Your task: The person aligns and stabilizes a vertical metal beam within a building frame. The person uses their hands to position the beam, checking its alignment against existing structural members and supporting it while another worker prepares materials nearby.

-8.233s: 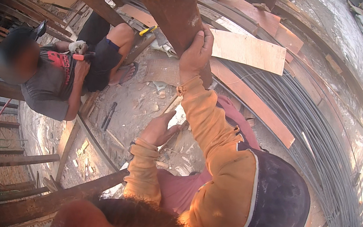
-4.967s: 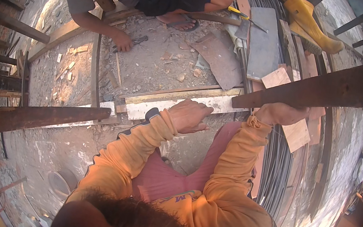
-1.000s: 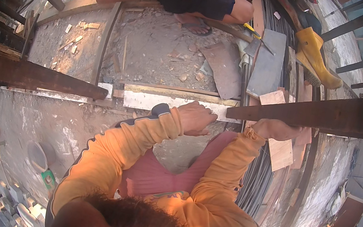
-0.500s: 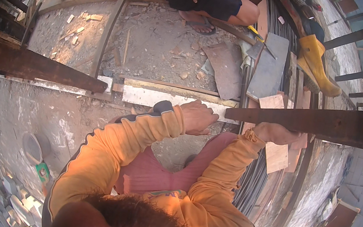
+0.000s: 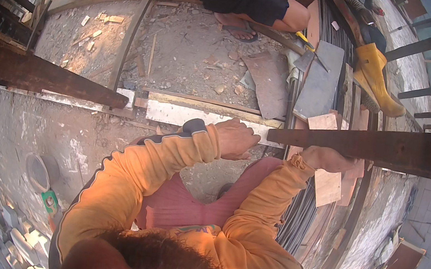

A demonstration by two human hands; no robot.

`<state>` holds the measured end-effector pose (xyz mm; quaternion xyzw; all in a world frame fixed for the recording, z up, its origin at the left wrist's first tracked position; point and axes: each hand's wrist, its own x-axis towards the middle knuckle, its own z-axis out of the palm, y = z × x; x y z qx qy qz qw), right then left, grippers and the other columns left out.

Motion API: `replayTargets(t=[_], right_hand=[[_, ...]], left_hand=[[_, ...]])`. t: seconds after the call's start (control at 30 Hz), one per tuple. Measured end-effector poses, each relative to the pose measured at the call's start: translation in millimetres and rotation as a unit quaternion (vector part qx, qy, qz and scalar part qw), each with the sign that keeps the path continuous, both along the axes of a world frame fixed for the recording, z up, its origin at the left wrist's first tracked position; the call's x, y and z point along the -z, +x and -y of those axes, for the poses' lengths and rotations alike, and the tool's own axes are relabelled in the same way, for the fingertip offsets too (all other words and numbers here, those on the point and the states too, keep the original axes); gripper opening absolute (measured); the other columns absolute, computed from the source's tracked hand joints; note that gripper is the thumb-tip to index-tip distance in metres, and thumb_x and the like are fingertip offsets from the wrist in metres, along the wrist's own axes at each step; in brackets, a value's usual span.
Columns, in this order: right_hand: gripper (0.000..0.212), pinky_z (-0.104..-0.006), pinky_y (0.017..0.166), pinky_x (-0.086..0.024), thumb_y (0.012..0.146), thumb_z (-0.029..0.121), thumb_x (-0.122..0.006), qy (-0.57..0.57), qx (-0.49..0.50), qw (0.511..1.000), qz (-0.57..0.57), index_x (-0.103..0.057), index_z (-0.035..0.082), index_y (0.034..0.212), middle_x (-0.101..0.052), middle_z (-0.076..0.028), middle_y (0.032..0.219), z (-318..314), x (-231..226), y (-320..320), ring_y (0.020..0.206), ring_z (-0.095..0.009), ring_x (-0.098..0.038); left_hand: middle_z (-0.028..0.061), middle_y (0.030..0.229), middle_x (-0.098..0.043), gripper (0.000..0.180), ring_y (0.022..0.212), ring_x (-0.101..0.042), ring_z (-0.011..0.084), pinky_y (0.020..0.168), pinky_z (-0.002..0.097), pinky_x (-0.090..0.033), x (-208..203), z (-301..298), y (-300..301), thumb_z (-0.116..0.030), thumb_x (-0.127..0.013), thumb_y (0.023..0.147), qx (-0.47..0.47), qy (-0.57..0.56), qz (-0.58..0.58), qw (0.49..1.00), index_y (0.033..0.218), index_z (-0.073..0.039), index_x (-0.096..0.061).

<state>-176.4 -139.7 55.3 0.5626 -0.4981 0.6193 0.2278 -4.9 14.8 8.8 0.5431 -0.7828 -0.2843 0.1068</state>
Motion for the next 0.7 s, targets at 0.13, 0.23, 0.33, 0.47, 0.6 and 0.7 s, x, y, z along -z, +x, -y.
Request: replayTargets(t=[0.13,0.23,0.33,0.47,0.6,0.7], right_hand=[[0.034,-0.0347,0.062,-0.050,0.077,0.026,-0.080,-0.010,0.003,1.000,0.004,-0.064,-0.001,0.091,-0.068,-0.009,0.083,15,16,-21,0.067,-0.021,-0.062],[0.035,-0.0351,0.062,-0.050,0.077,0.026,-0.080,-0.015,0.004,1.000,0.008,-0.064,-0.001,0.092,-0.067,-0.009,0.083,18,20,-23,0.067,-0.022,-0.062],[0.035,-0.0356,0.063,-0.050,0.077,0.027,-0.080,-0.021,0.005,1.000,0.014,-0.064,-0.001,0.092,-0.067,-0.009,0.083,19,23,-23,0.068,-0.022,-0.062],[0.036,-0.0362,0.064,-0.050,0.076,0.027,-0.081,-0.030,0.008,0.999,0.024,-0.064,0.000,0.092,-0.067,-0.010,0.083,22,27,-26,0.069,-0.023,-0.063],[0.036,-0.0368,0.065,-0.050,0.076,0.027,-0.081,-0.036,0.016,0.999,0.037,-0.064,0.000,0.093,-0.066,-0.010,0.083,22,29,-27,0.070,-0.024,-0.063],[0.037,-0.0372,0.066,-0.050,0.076,0.028,-0.081,-0.040,0.031,0.998,0.046,-0.064,0.000,0.093,-0.066,-0.010,0.083,13,23,-20,0.070,-0.025,-0.063]], left_hand=[[0.0184,0.097,-0.066,0.042,0.096,-0.065,0.0363,0.088,0.0475,-0.046,-1,2,-1,-0.036,-0.064,0.088,0.000,0.013,0.007,1.000,0.110,-0.001,-0.057],[0.0187,0.099,-0.066,0.041,0.097,-0.065,0.0362,0.088,0.0474,-0.047,-1,-1,0,-0.035,-0.064,0.088,-0.002,0.009,0.006,1.000,0.110,-0.001,-0.057],[0.0189,0.101,-0.066,0.041,0.097,-0.065,0.0361,0.088,0.0474,-0.047,1,-3,2,-0.035,-0.063,0.088,-0.004,0.006,0.009,1.000,0.110,-0.001,-0.057],[0.0193,0.098,-0.066,0.041,0.096,-0.064,0.0366,0.088,0.0475,-0.047,1,-5,2,-0.034,-0.064,0.088,-0.009,0.013,0.015,1.000,0.109,0.000,-0.057],[0.0198,0.096,-0.067,0.041,0.097,-0.064,0.0378,0.088,0.0478,-0.047,-3,-8,4,-0.034,-0.065,0.088,-0.013,0.035,0.010,0.999,0.110,0.001,-0.057],[0.0203,0.098,-0.066,0.043,0.097,-0.063,0.0388,0.087,0.0481,-0.048,-8,-8,7,-0.033,-0.065,0.087,-0.007,0.056,0.007,0.998,0.111,0.001,-0.057]])
